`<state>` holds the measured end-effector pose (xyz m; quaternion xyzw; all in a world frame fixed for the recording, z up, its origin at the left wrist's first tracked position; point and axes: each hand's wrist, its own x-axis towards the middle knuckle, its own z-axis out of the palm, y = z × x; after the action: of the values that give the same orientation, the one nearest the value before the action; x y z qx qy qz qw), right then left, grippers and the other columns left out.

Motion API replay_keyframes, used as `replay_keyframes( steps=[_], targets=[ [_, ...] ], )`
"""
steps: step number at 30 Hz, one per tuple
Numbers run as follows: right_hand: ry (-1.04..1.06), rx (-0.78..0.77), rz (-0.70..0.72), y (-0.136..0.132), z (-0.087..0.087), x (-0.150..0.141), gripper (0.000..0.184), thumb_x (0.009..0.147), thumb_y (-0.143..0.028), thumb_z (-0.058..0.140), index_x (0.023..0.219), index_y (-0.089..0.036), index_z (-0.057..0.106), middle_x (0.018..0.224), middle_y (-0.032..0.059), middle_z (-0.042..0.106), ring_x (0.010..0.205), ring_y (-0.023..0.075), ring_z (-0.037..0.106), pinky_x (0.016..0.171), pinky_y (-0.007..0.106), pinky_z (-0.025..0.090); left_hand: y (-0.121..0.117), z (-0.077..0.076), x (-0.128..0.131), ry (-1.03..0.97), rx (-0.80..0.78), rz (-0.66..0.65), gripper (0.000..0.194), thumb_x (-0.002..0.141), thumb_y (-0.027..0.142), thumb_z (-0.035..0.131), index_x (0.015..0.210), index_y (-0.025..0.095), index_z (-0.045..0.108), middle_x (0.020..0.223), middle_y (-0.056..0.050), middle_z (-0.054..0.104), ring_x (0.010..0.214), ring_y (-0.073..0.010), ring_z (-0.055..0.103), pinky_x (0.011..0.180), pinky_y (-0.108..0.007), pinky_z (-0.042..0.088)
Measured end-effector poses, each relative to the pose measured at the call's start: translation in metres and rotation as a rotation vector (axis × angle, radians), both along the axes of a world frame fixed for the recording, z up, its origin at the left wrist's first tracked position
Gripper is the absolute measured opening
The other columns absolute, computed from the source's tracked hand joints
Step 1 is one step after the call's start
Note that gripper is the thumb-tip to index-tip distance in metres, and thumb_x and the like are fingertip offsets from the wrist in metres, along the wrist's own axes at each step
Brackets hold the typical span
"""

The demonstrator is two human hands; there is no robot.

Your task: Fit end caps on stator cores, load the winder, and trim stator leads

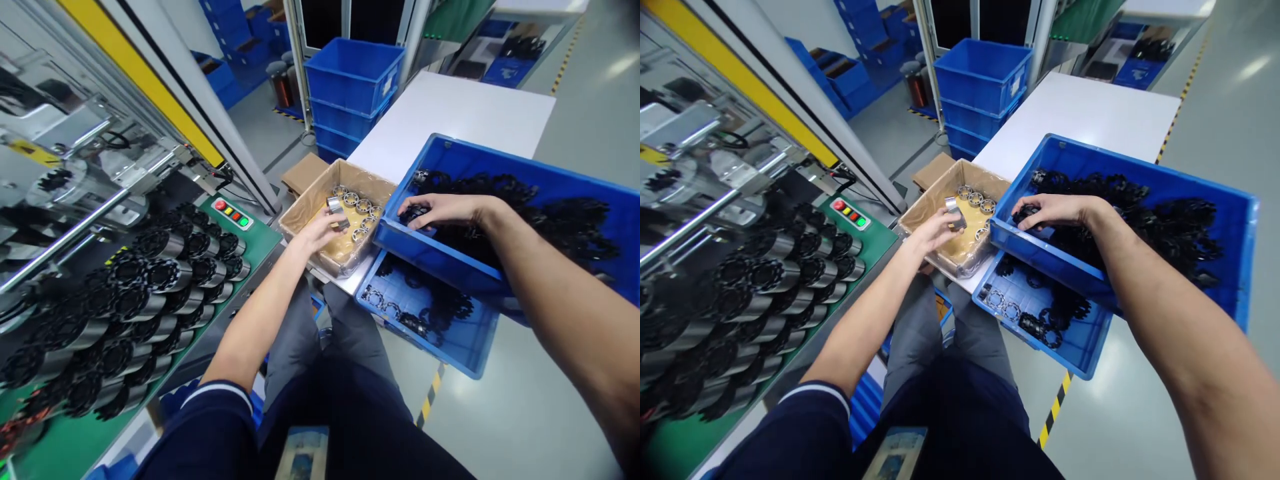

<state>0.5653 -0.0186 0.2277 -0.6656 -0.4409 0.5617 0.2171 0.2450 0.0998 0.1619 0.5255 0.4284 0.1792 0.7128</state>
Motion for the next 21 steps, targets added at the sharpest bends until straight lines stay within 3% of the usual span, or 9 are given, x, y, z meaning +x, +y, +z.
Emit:
replay_keyframes(
  steps=[3, 5, 7, 9, 11, 13, 16, 18, 21],
  targets=[
    [-0.073, 0.122, -0.101, -0.003, 0.016, -0.005, 0.054, 0.069, -0.040, 0.111, 0.110, -0.017, 0.084, 0.094, 0.0032, 0.082, 0.082, 0.0162, 0.073, 0.074, 0.031, 0.062, -0.052, 0.032, -0.048, -0.273, -0.118, 0.127, 0.044, 0.114, 0.052, 0.068, 0.142, 0.018, 0.071, 0.125, -0.015, 0.085, 0.108, -0.0269, 0.084, 0.079, -0.033, 0.067],
    [-0.138, 0.265, -0.221, -0.009, 0.033, -0.011, 0.039, 0.089, -0.040, 0.099, 0.112, -0.014, 0.081, 0.091, 0.0043, 0.082, 0.079, 0.0147, 0.075, 0.073, 0.031, 0.060, -0.093, 0.043, -0.080, -0.395, -0.170, 0.196, 0.062, 0.112, 0.071, 0.060, 0.142, 0.017, 0.071, 0.115, -0.017, 0.087, 0.090, -0.0283, 0.084, 0.061, -0.031, 0.059],
    [-0.198, 0.449, -0.342, -0.021, 0.047, -0.028, 0.029, 0.101, -0.037, 0.091, 0.115, -0.015, 0.077, 0.084, 0.0026, 0.079, 0.069, 0.0137, 0.075, 0.065, 0.031, 0.054, -0.134, 0.050, -0.109, -0.467, -0.198, 0.248, 0.072, 0.109, 0.079, 0.059, 0.144, 0.017, 0.071, 0.104, -0.016, 0.088, 0.064, -0.0239, 0.076, 0.048, -0.030, 0.049],
    [-0.219, 0.638, -0.406, -0.041, 0.052, -0.063, 0.026, 0.103, -0.033, 0.090, 0.120, -0.019, 0.076, 0.074, -0.0027, 0.072, 0.053, 0.0120, 0.066, 0.054, 0.033, 0.044, -0.171, 0.054, -0.134, -0.512, -0.199, 0.301, 0.075, 0.106, 0.080, 0.068, 0.147, 0.016, 0.072, 0.097, -0.013, 0.088, 0.050, -0.0194, 0.067, 0.044, -0.030, 0.044],
    [-0.189, 0.789, -0.385, -0.072, 0.044, -0.117, 0.034, 0.101, -0.035, 0.094, 0.130, -0.023, 0.078, 0.069, -0.0065, 0.065, 0.044, 0.0109, 0.053, 0.050, 0.036, 0.039, -0.202, 0.058, -0.156, -0.557, -0.190, 0.364, 0.082, 0.101, 0.080, 0.080, 0.155, 0.019, 0.069, 0.099, -0.011, 0.090, 0.053, -0.0202, 0.071, 0.048, -0.030, 0.049],
    [-0.133, 0.877, -0.285, -0.107, 0.029, -0.183, 0.055, 0.094, -0.045, 0.102, 0.142, -0.028, 0.080, 0.082, -0.0017, 0.074, 0.053, 0.0137, 0.058, 0.056, 0.036, 0.048, -0.227, 0.061, -0.175, -0.599, -0.219, 0.421, 0.087, 0.098, 0.081, 0.084, 0.160, 0.023, 0.066, 0.106, -0.009, 0.091, 0.061, -0.0222, 0.079, 0.053, -0.030, 0.054],
    [-0.067, 0.941, -0.113, -0.147, 0.009, -0.276, 0.070, 0.085, -0.047, 0.111, 0.147, -0.033, 0.082, 0.128, 0.0060, 0.083, 0.103, 0.0257, 0.081, 0.092, 0.041, 0.067, -0.255, 0.056, -0.195, -0.593, -0.360, 0.473, 0.083, 0.102, 0.087, 0.075, 0.150, 0.019, 0.076, 0.108, -0.011, 0.092, 0.067, -0.0228, 0.082, 0.050, -0.027, 0.052],
    [-0.039, 1.002, 0.018, -0.157, 0.000, -0.319, 0.068, 0.088, -0.042, 0.110, 0.149, -0.036, 0.080, 0.139, 0.0051, 0.081, 0.127, 0.0290, 0.078, 0.111, 0.043, 0.064, -0.269, 0.046, -0.205, -0.541, -0.430, 0.504, 0.084, 0.103, 0.092, 0.068, 0.140, 0.018, 0.082, 0.106, -0.012, 0.092, 0.079, -0.0275, 0.087, 0.052, -0.029, 0.056],
    [0.011, 0.997, 0.165, -0.155, -0.011, -0.351, 0.070, 0.090, -0.039, 0.109, 0.152, -0.036, 0.077, 0.140, 0.0038, 0.080, 0.135, 0.0276, 0.075, 0.116, 0.041, 0.061, -0.284, 0.027, -0.215, -0.472, -0.391, 0.601, 0.080, 0.106, 0.094, 0.062, 0.134, 0.023, 0.086, 0.116, -0.010, 0.093, 0.114, -0.0371, 0.090, 0.078, -0.040, 0.072]
  ],
)
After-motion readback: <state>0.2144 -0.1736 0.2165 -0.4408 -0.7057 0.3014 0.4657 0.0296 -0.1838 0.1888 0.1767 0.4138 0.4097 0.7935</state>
